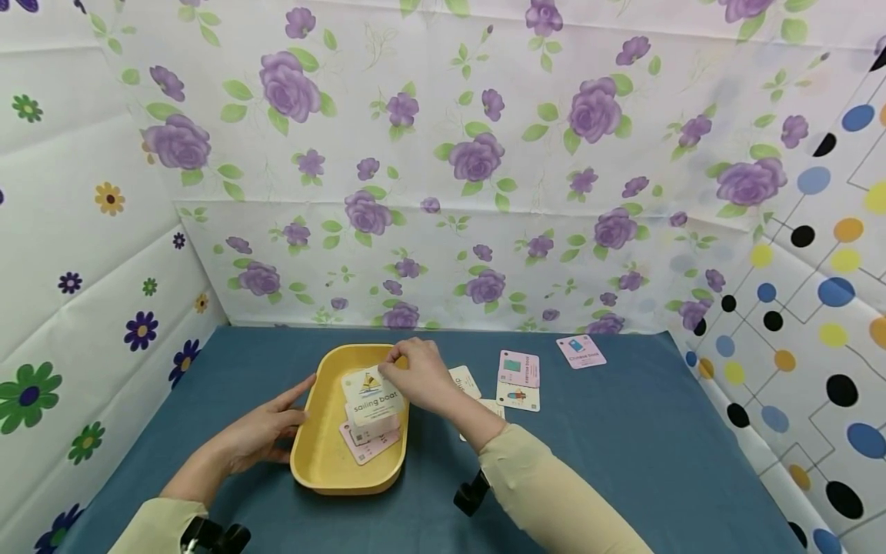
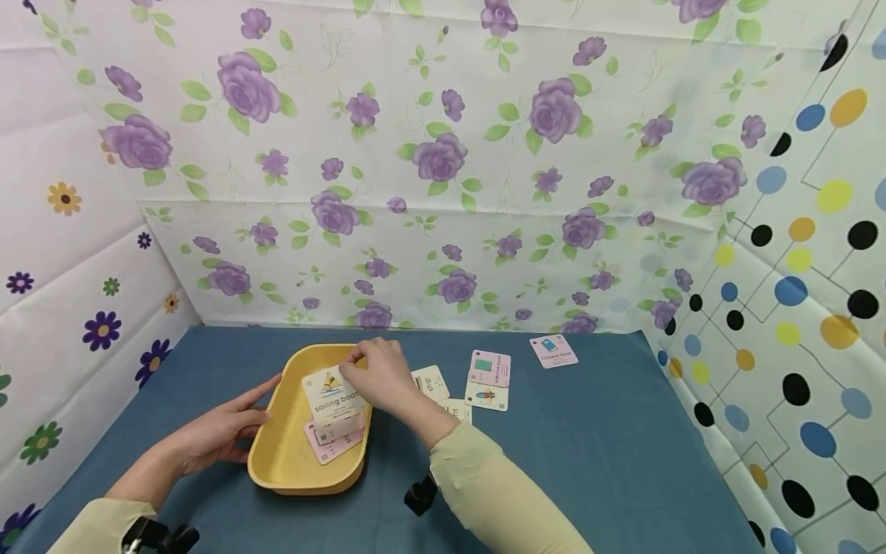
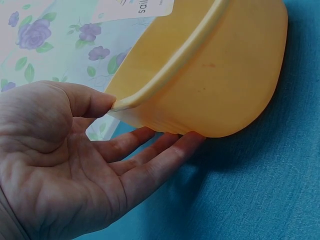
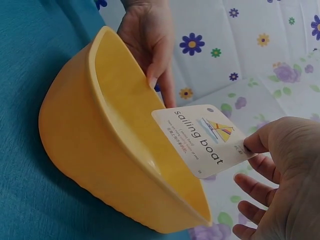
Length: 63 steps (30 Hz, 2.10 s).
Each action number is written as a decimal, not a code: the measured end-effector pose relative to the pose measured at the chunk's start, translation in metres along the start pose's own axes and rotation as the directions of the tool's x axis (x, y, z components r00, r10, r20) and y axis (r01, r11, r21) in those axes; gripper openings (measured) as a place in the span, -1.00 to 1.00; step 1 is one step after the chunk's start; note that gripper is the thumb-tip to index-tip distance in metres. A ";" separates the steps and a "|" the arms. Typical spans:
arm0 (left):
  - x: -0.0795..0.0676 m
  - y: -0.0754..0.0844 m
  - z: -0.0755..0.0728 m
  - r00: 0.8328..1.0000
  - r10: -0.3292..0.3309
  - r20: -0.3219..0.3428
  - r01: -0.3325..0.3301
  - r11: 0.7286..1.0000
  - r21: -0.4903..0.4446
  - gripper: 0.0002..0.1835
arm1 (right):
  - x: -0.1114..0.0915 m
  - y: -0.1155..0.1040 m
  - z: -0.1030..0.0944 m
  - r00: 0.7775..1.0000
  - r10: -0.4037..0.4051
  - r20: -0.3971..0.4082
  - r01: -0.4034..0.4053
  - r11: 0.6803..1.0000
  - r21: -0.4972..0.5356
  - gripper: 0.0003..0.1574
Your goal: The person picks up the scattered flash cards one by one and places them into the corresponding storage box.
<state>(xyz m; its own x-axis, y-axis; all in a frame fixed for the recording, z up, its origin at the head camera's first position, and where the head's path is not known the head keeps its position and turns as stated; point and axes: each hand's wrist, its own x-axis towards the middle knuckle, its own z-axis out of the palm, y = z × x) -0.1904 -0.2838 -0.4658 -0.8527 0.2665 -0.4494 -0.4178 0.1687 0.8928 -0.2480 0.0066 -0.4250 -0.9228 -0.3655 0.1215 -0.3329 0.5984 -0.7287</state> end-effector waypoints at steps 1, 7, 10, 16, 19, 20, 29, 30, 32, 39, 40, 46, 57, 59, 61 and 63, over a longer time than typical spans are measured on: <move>0.000 0.000 0.000 1.000 0.000 -0.001 0.000 1.000 0.001 -0.22 | 0.000 0.000 0.001 1.000 0.000 0.001 0.000 1.000 -0.001 -0.80; 0.000 0.000 0.001 1.000 -0.002 -0.007 0.002 1.000 0.004 -0.23 | 0.002 -0.001 0.005 1.000 -0.005 0.009 0.005 1.000 -0.009 -0.80; 0.000 0.000 0.002 1.000 -0.003 -0.009 0.003 1.000 0.005 -0.23 | 0.002 -0.003 0.009 1.000 -0.011 0.011 0.011 1.000 -0.025 -0.81; -0.001 0.000 0.002 1.000 -0.010 -0.020 0.010 1.000 0.011 -0.22 | 0.002 -0.006 0.016 1.000 -0.016 0.026 0.017 0.999 -0.041 -0.81; -0.002 0.000 0.002 1.000 -0.015 -0.019 0.015 1.000 0.008 -0.22 | 0.002 -0.006 0.018 0.999 -0.017 0.039 0.018 0.999 -0.051 -0.82; -0.002 0.001 0.002 1.000 -0.017 -0.018 0.017 1.000 0.007 -0.22 | 0.001 -0.007 0.018 0.999 -0.016 0.044 0.019 0.998 -0.055 -0.82; -0.003 0.001 0.002 1.000 -0.016 -0.015 0.016 1.000 0.008 -0.22 | -0.001 -0.006 0.022 0.996 -0.030 0.089 0.039 0.993 -0.108 -0.80; -0.003 0.001 0.002 1.000 -0.014 -0.014 0.014 1.000 0.008 -0.22 | -0.001 -0.006 0.022 0.994 -0.035 0.100 0.046 0.992 -0.114 -0.80; -0.003 0.000 0.002 1.000 -0.012 -0.011 0.012 1.000 0.006 -0.23 | -0.001 -0.006 0.022 0.991 -0.047 0.125 0.063 0.990 -0.125 -0.80; -0.001 0.001 0.001 1.000 -0.007 -0.001 0.007 1.000 0.005 -0.23 | 0.002 -0.005 0.022 0.970 -0.082 0.229 0.123 0.978 -0.169 -0.81; -0.001 0.001 0.001 1.000 -0.006 -0.001 0.006 1.000 0.006 -0.24 | 0.003 -0.005 0.022 0.966 -0.078 0.245 0.124 0.976 -0.180 -0.81; -0.001 0.001 0.002 1.000 -0.006 -0.009 0.007 1.000 0.011 -0.23 | 0.004 -0.005 0.023 0.954 -0.067 0.294 0.140 0.962 -0.235 -0.82; -0.002 0.003 0.003 1.000 -0.001 -0.011 0.001 1.000 0.016 -0.23 | 0.007 -0.008 0.028 0.934 -0.114 0.339 0.214 0.938 -0.272 -0.79; -0.002 0.003 0.003 1.000 -0.002 -0.008 0.002 1.000 0.015 -0.23 | 0.007 -0.009 0.029 0.929 -0.116 0.352 0.221 0.936 -0.276 -0.80; -0.003 0.003 0.003 1.000 -0.001 -0.003 0.001 1.000 0.014 -0.23 | 0.007 -0.010 0.031 0.925 -0.116 0.362 0.228 0.931 -0.284 -0.80; -0.003 0.003 0.003 1.000 -0.001 0.001 0.001 1.000 0.011 -0.24 | 0.008 -0.011 0.032 0.922 -0.117 0.370 0.235 0.927 -0.292 -0.81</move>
<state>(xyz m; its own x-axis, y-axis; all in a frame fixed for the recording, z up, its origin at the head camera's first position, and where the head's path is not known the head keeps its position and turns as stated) -0.1886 -0.2816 -0.4621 -0.8518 0.2675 -0.4504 -0.4151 0.1798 0.8919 -0.2457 -0.0257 -0.4374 -0.7398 -0.6708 -0.0523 -0.5820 0.6769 -0.4506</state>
